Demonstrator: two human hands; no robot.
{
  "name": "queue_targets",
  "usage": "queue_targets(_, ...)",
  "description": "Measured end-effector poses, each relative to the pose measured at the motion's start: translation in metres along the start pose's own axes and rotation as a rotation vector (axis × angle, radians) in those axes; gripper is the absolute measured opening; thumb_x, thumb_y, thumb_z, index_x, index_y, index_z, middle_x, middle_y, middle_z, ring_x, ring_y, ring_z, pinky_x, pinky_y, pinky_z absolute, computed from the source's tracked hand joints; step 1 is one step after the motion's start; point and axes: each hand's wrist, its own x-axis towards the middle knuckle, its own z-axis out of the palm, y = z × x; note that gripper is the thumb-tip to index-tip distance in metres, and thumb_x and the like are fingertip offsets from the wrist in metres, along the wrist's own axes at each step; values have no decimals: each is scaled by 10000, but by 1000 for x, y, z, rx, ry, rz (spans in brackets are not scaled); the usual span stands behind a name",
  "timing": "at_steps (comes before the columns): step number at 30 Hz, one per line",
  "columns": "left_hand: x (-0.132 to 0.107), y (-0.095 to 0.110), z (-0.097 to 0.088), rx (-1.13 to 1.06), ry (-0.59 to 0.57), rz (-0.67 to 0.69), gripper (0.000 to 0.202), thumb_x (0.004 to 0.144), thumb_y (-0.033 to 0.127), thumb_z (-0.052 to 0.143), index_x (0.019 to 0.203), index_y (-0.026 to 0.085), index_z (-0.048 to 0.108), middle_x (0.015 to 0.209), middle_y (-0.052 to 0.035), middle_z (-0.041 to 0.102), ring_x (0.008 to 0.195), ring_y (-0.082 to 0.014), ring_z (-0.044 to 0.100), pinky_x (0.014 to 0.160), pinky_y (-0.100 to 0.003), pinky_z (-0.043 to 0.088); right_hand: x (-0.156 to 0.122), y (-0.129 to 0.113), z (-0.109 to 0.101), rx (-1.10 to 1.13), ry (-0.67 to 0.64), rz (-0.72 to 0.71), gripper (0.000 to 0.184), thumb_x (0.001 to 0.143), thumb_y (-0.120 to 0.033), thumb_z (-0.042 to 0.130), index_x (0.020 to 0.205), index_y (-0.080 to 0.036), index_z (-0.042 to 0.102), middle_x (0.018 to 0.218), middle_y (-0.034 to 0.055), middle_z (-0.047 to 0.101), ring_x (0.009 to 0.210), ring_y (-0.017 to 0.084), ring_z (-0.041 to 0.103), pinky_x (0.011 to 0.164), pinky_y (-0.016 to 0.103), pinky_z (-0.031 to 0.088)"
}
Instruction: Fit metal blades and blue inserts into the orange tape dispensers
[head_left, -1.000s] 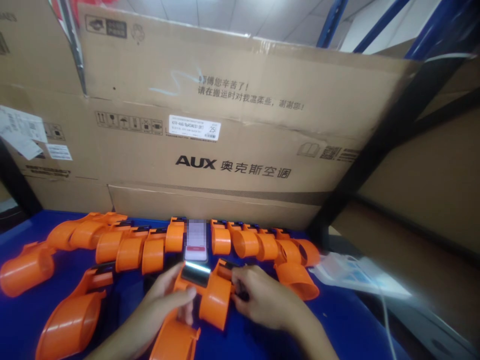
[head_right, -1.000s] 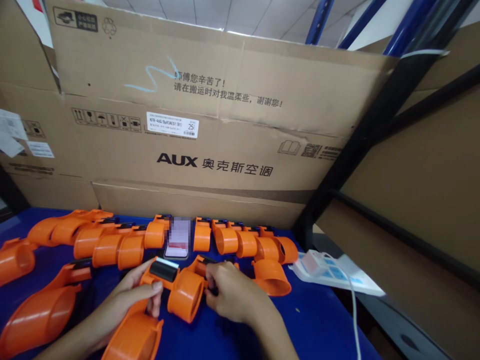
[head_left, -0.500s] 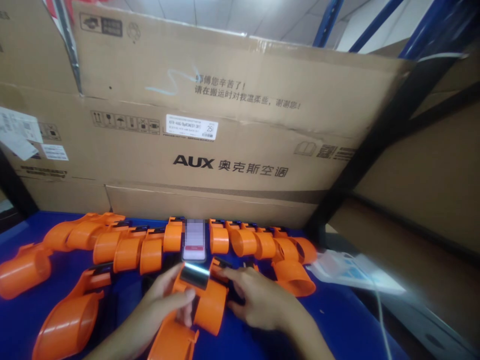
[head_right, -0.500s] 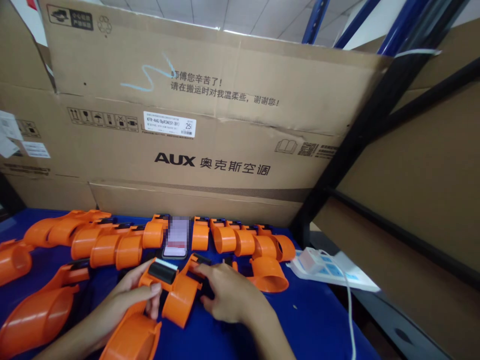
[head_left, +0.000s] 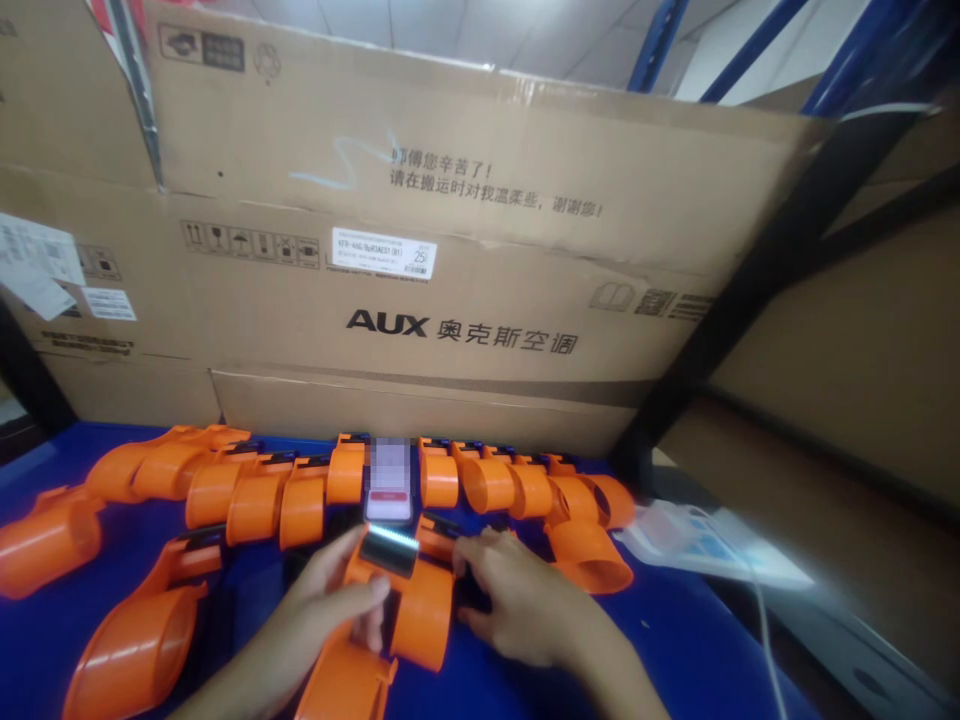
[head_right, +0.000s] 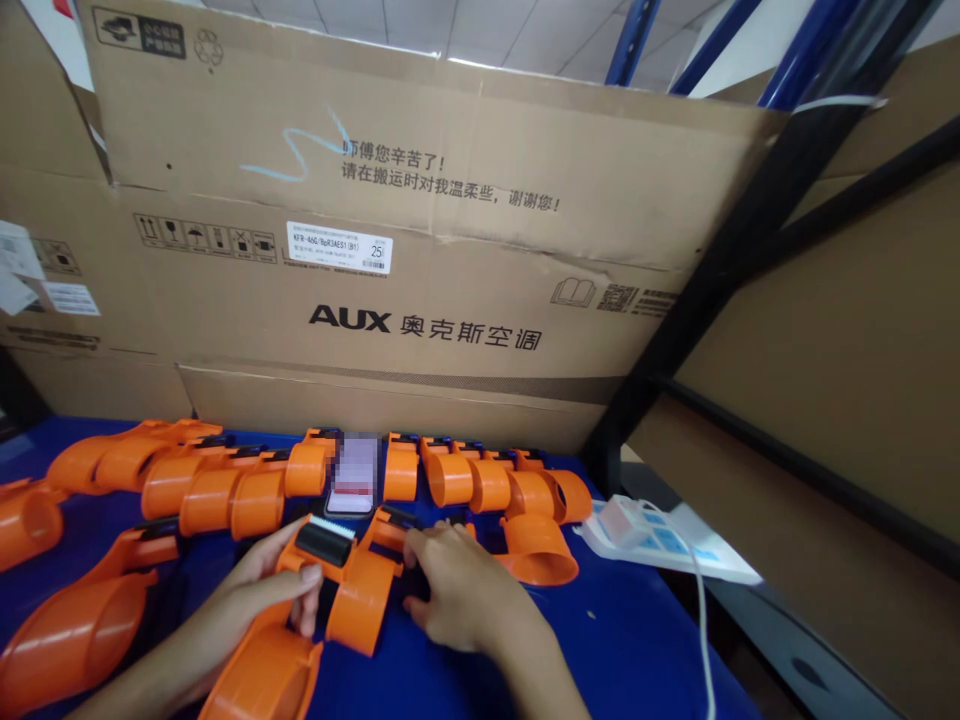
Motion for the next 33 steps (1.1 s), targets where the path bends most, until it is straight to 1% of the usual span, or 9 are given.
queue_targets(4,-2,3,2,-1,26,11,554,840,320,740,1315,156,507,615,16,655,542,-144,605,594,-279,505,-3,-2,-7,-11,21,-15,195,711,-151,726,868,-217,631,988,56,635,941,247,585,781,340,479)
queue_targets(10,-2,1,0,14,30,12,536,836,328,747,1289,164,513,635,11,663,547,-151,615,587,-279,492,-9,7,-11,-17,68,58,219,768,-134,666,958,-236,635,919,55,634,841,230,595,677,305,478)
queue_targets(13,-2,-2,-2,13,49,24,565,848,330,739,1323,161,484,651,7,671,561,-152,620,608,-282,493,-9,12,-16,26,173,13,212,839,-123,590,1005,-247,631,909,40,641,798,202,606,695,303,487)
queue_targets(17,-2,-3,0,-4,118,35,649,847,333,740,1389,161,428,658,6,675,580,-156,619,629,-289,502,-5,5,-18,158,324,-47,207,934,-214,544,1128,-257,603,860,16,649,709,180,595,683,312,507)
queue_targets(20,-3,0,4,9,113,59,638,834,337,754,1368,153,458,637,8,670,567,-153,610,625,-287,504,-1,-7,-13,281,425,-133,294,946,-239,560,1240,-259,574,914,23,671,772,191,629,730,330,528)
queue_targets(22,-3,2,6,24,104,79,619,819,345,768,1339,153,491,626,12,666,553,-149,603,613,-281,502,3,-15,-8,350,456,-218,268,953,-213,555,1211,-263,608,961,28,687,833,190,650,779,327,528)
queue_targets(24,-2,3,8,29,111,94,606,803,361,781,1314,161,522,627,16,664,546,-147,602,601,-275,500,6,-21,-1,399,463,-277,231,970,-184,517,1137,-262,656,960,27,687,841,178,654,773,303,521)
queue_targets(29,-2,4,9,68,113,128,539,803,396,783,1253,187,572,665,23,662,530,-131,595,576,-260,498,13,-30,17,468,540,-237,254,982,-180,490,1148,-241,672,906,38,628,688,143,606,595,253,485)
queue_targets(33,-3,5,9,140,97,143,432,827,408,762,1169,194,609,735,15,665,543,-121,602,562,-248,497,12,-35,24,467,612,-285,325,957,-132,504,1216,-249,662,961,52,616,791,167,630,688,283,521)
